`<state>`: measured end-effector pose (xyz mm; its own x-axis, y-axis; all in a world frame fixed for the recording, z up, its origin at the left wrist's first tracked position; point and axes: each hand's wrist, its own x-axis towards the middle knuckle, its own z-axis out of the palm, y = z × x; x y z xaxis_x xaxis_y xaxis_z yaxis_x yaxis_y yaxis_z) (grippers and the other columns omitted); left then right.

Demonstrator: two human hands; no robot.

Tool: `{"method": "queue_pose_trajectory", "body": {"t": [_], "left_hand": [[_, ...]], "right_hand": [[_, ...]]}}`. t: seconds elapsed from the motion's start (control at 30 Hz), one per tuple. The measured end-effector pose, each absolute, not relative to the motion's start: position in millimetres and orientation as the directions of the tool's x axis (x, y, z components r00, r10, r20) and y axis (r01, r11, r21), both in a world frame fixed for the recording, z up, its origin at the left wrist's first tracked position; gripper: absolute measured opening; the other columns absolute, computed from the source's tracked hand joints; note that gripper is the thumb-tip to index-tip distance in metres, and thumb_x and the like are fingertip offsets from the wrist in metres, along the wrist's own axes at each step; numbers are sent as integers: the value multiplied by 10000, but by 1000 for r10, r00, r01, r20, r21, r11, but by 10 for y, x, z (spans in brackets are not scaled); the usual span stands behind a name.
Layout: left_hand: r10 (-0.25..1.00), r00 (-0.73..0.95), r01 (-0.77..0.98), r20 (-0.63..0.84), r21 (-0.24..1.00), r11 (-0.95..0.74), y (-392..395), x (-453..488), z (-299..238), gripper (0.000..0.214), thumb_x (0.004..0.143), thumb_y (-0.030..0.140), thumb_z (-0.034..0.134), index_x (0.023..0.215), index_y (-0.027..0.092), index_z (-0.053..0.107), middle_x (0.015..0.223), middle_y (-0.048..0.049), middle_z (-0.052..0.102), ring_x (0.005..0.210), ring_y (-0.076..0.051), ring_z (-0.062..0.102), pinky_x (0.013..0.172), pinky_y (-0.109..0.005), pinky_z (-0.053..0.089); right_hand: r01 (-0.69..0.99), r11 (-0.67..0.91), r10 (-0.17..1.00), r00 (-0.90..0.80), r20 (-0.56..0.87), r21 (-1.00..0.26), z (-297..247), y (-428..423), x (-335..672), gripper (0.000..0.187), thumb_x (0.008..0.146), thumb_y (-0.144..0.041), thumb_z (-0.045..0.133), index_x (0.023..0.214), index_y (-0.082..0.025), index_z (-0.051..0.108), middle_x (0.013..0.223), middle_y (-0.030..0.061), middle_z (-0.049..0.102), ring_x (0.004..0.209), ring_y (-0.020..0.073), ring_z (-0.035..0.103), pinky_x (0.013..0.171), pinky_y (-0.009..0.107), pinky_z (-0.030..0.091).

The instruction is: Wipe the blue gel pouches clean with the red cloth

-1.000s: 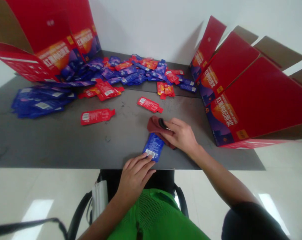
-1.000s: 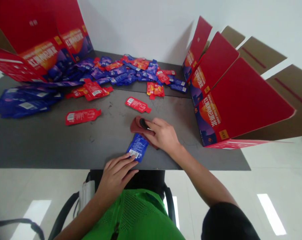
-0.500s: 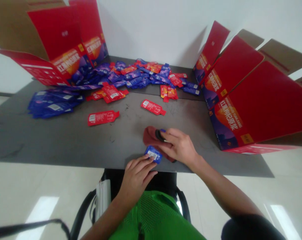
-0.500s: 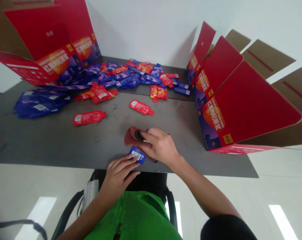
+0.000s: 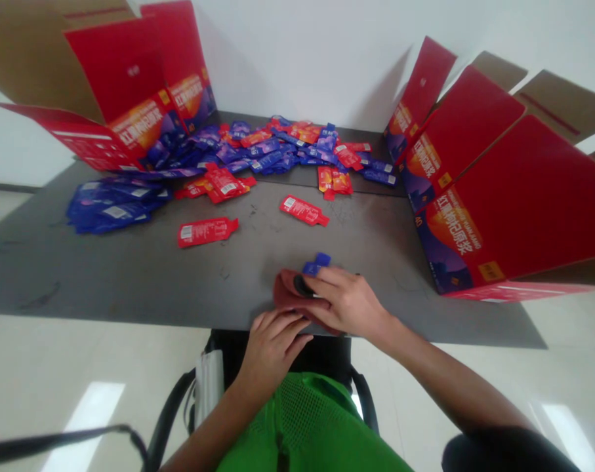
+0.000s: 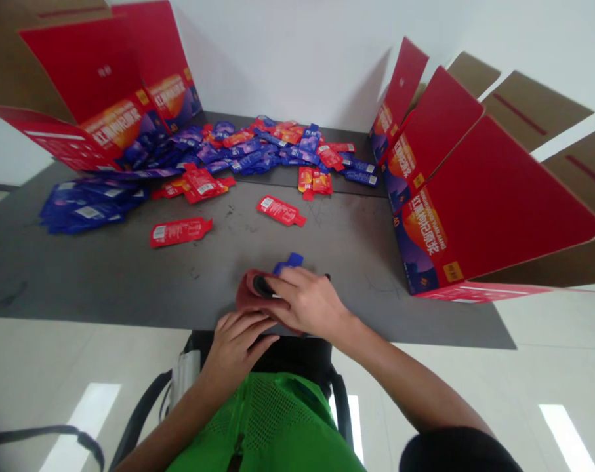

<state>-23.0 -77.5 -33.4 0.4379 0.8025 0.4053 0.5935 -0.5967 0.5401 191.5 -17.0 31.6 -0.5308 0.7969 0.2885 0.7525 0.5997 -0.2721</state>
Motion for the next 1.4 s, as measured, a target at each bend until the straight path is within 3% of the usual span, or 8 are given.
{"method": "queue_pose_trajectory", "body": {"t": [0.13, 0.27, 0.5, 0.73, 0.93, 1.03, 1.17, 1.4], "left_hand": [[799, 447, 582, 402, 547, -602, -771, -237, -328, 219, 982, 327, 646, 1165, 236, 725, 1170, -44, 752, 1112, -256, 653, 953, -433, 451], [796, 457, 563, 397, 564, -604, -762, -235, -316, 220, 983, 317, 648, 1177, 237, 712, 1231, -46, 735, 1207, -261, 622, 991, -433, 436], [803, 439, 595, 404, 539, -596, -777, -235, -335, 178, 973, 328, 657, 1098, 229, 736, 1081, -39, 761, 990, -252, 662, 917, -431, 449], [797, 460, 558, 391, 571, -602, -761, -236, -317, 239, 958, 291, 683, 1189, 237, 705, 1242, -36, 726, 1215, -254, 609, 1004, -423, 423], [808, 439, 587, 394, 555, -589, -777, -234, -347, 202, 966, 321, 668, 1139, 237, 729, 1144, -46, 753, 1069, -254, 658, 944, -425, 457], [807, 445, 581, 387, 562, -589, -775, -238, -347, 215, 973, 323, 658, 1162, 242, 721, 1166, -51, 747, 1119, -258, 649, 967, -431, 454], [802, 450, 560, 392, 576, -595, -767, -237, -336, 233, 963, 301, 674, 1186, 244, 711, 1245, -53, 726, 1225, -259, 614, 1013, -430, 438], [812, 435, 591, 388, 558, -583, -779, -234, -339, 196, 948, 299, 693, 1129, 233, 730, 1136, -45, 755, 1065, -259, 663, 952, -435, 455]], "right_hand": [[768, 560, 828, -505, 243, -310, 186, -76, 1962, 331, 993, -450, 603, 1218, -226, 695, 1005, 55, 688, 896, 182, 658, 750, 276, 508], [875, 434, 888, -375, 266, -215, 289, 179, 2112, 334, 987, -437, 608, 1190, -190, 705, 924, 62, 669, 836, 195, 640, 691, 285, 481], [726, 624, 781, -581, 228, -289, 306, -264, 1820, 317, 1000, -430, 590, 1212, -216, 688, 1003, 51, 683, 899, 188, 651, 732, 285, 498], [877, 439, 884, -383, 268, -194, 271, 146, 2088, 327, 994, -425, 599, 1199, -193, 705, 904, 50, 656, 823, 186, 632, 673, 279, 469], [745, 614, 788, -556, 265, -261, 282, -200, 1850, 325, 1009, -434, 570, 1216, -215, 693, 988, 55, 680, 890, 188, 644, 723, 285, 493], [766, 571, 820, -514, 252, -295, 170, -104, 1892, 330, 992, -418, 608, 1238, -215, 688, 980, 47, 682, 880, 179, 653, 725, 271, 497], [866, 447, 877, -377, 298, -222, 244, 172, 2058, 317, 979, -412, 626, 1188, -189, 712, 913, 50, 662, 815, 183, 637, 665, 275, 468], [735, 614, 789, -554, 266, -289, 255, -205, 1819, 324, 1009, -438, 574, 1221, -225, 696, 964, 46, 669, 869, 175, 634, 715, 273, 478]]}}
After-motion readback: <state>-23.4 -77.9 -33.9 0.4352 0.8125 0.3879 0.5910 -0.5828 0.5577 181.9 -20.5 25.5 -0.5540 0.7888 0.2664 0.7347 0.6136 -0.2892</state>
